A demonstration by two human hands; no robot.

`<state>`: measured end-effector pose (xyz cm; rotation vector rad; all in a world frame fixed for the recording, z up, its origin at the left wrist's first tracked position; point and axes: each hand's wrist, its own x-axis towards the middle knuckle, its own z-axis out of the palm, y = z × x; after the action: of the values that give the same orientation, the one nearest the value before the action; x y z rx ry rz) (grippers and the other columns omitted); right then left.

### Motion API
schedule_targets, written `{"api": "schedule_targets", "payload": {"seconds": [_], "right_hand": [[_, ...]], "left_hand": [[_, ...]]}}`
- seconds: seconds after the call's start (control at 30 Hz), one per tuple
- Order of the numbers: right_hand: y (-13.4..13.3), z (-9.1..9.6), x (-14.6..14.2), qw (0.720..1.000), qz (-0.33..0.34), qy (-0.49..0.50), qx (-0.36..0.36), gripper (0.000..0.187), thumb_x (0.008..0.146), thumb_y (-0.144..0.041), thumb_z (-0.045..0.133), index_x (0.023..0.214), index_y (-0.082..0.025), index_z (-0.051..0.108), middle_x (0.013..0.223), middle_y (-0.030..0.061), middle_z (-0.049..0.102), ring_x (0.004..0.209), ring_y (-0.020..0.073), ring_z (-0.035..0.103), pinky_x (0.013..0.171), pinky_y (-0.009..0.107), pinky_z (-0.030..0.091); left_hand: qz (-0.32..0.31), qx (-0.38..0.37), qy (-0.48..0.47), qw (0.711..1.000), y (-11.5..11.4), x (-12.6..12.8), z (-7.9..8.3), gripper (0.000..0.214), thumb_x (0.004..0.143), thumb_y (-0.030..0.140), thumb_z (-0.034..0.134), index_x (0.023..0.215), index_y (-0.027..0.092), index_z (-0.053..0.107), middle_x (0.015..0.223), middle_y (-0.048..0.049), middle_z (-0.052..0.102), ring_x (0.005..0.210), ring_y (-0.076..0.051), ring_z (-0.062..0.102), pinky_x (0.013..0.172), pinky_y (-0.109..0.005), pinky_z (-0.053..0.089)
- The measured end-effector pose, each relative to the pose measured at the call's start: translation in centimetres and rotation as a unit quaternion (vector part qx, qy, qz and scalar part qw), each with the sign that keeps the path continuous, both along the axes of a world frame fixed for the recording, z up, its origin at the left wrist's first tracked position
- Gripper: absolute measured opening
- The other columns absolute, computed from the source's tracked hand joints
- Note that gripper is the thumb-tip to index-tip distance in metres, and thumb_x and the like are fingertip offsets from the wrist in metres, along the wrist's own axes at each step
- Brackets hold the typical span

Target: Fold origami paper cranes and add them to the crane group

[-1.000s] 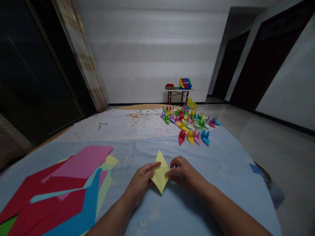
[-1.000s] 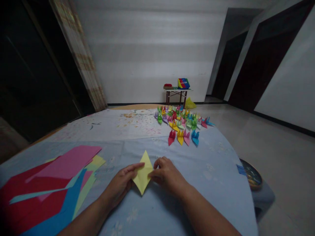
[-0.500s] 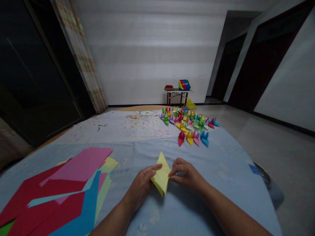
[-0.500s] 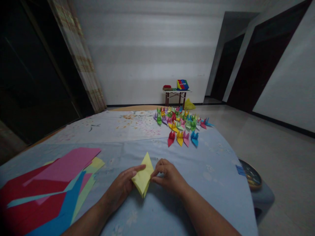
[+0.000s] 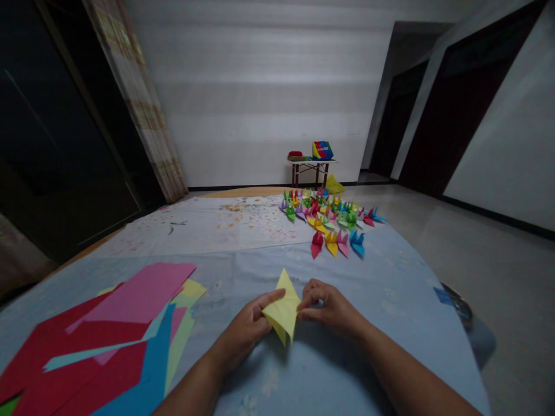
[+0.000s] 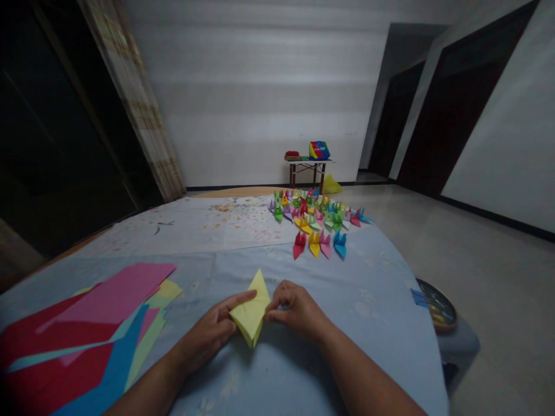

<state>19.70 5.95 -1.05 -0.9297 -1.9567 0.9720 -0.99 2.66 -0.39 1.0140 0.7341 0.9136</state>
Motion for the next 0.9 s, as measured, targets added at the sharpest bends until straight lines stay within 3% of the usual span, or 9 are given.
{"api": "schedule_targets", "payload": {"seconds": [0.23, 0.47, 0.73, 0.9], "right_hand": [[-0.3, 0.4, 0.1, 1.0, 0.019, -0.01, -0.004, 0.013, 0.065, -0.03, 0.072, 0.071, -0.018, 0.069, 0.077, 0.0021, 0.054, 0.074, 0.0137, 0.053, 0.067, 0.025, 0.043], [-1.1, 1.0, 0.0, 0.998, 0.04, -0.038, 0.031, 0.048, 0.066, -0.029, 0.07, 0.111, -0.023, 0.056, 0.099, 0.0045, 0.052, 0.089, 0.0159, 0.05, 0.079, 0.03, 0.043], [-1.3, 0.5, -0.9, 0.999, 0.014, -0.004, 0.048, 0.033, 0.072, -0.012, 0.055, 0.103, -0.022, 0.059, 0.1, 0.0055, 0.052, 0.092, 0.0159, 0.052, 0.076, 0.027, 0.045], [-1.3, 0.4, -1.0, 0.995, -0.007, 0.001, 0.095, 0.035, 0.072, -0.008, 0.053, 0.104, -0.021, 0.059, 0.101, 0.0065, 0.052, 0.095, 0.0167, 0.052, 0.08, 0.029, 0.045]], "left_hand": [[0.077, 0.022, 0.125, 0.989, 0.3, 0.3, -0.8, 0.052, 0.062, 0.025, 0.07, 0.112, 0.015, 0.059, 0.099, -0.0093, 0.067, 0.086, -0.021, 0.062, 0.08, -0.03, 0.045], [0.15, 0.072, 0.155, 0.974, 0.1, 0.8, 0.1, 0.04, 0.06, 0.026, 0.068, 0.099, 0.016, 0.067, 0.092, -0.0079, 0.07, 0.086, -0.023, 0.062, 0.079, -0.033, 0.046], [0.171, 0.157, 0.176, 0.957, 0.0, 1.0, -0.3, 0.032, 0.062, 0.014, 0.06, 0.092, 0.02, 0.07, 0.102, -0.0058, 0.068, 0.093, -0.024, 0.06, 0.086, -0.034, 0.044], [0.192, 0.185, 0.196, 0.944, -0.4, 1.3, -0.6, 0.042, 0.064, 0.012, 0.057, 0.105, 0.02, 0.065, 0.11, -0.0064, 0.064, 0.101, -0.024, 0.057, 0.092, -0.036, 0.04]]}}
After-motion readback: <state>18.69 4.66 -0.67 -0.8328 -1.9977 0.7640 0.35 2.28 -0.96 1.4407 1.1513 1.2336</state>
